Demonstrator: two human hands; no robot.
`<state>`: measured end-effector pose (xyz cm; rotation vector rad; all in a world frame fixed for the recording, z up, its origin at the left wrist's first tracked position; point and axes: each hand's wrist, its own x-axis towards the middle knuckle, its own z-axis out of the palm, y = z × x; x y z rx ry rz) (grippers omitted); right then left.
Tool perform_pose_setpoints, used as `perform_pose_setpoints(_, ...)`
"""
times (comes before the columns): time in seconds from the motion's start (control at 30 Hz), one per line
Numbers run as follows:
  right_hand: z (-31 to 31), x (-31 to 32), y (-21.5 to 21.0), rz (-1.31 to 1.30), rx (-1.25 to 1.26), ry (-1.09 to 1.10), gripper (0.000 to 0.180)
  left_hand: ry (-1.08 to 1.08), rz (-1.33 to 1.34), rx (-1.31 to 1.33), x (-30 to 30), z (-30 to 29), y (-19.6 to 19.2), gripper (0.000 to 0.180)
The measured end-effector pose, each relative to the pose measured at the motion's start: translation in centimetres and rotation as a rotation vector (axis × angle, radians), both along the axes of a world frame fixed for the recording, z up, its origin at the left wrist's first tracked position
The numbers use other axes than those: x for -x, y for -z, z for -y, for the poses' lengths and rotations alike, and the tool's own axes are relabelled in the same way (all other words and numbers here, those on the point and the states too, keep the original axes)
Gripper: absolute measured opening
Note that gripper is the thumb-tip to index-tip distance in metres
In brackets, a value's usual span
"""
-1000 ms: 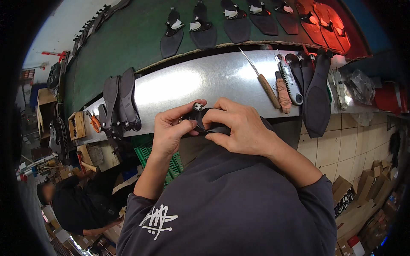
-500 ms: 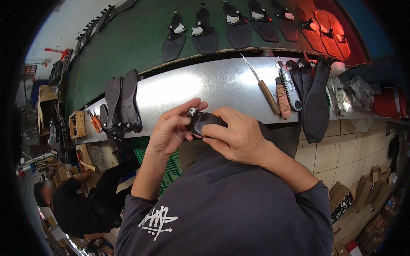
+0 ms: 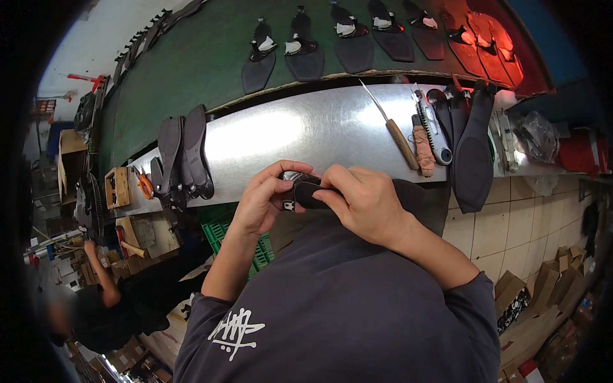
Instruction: The person is assembling shoe components, specifically applying finishing touches or cleaning the heel and sole areas of several shoes on a production line.
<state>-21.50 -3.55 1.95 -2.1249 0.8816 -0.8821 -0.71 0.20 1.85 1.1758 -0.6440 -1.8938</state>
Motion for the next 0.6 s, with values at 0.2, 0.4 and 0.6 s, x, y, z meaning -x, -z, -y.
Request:
perform_pose_setpoints(0.2, -0.1, 0.2, 0.2, -0.002, 0.004, 0.003, 0.02, 0.049, 0.154, 0.096, 0.8, -0.4, -0.1, 0.025)
perform_pose_setpoints(0.4, -0.5, 0.1, 0.3, 0.037, -0.104, 0.052, 0.019, -0.006, 0.2, 0.093, 1.0, -0.6, 0.8, 0.018)
perform_pose_setpoints(0.6, -0.1, -0.2, 0.3, 0.048, -0.148, 0.017, 0.017, -0.064, 0.17, 0.125, 1.0, -1.0, 1.7, 0.013)
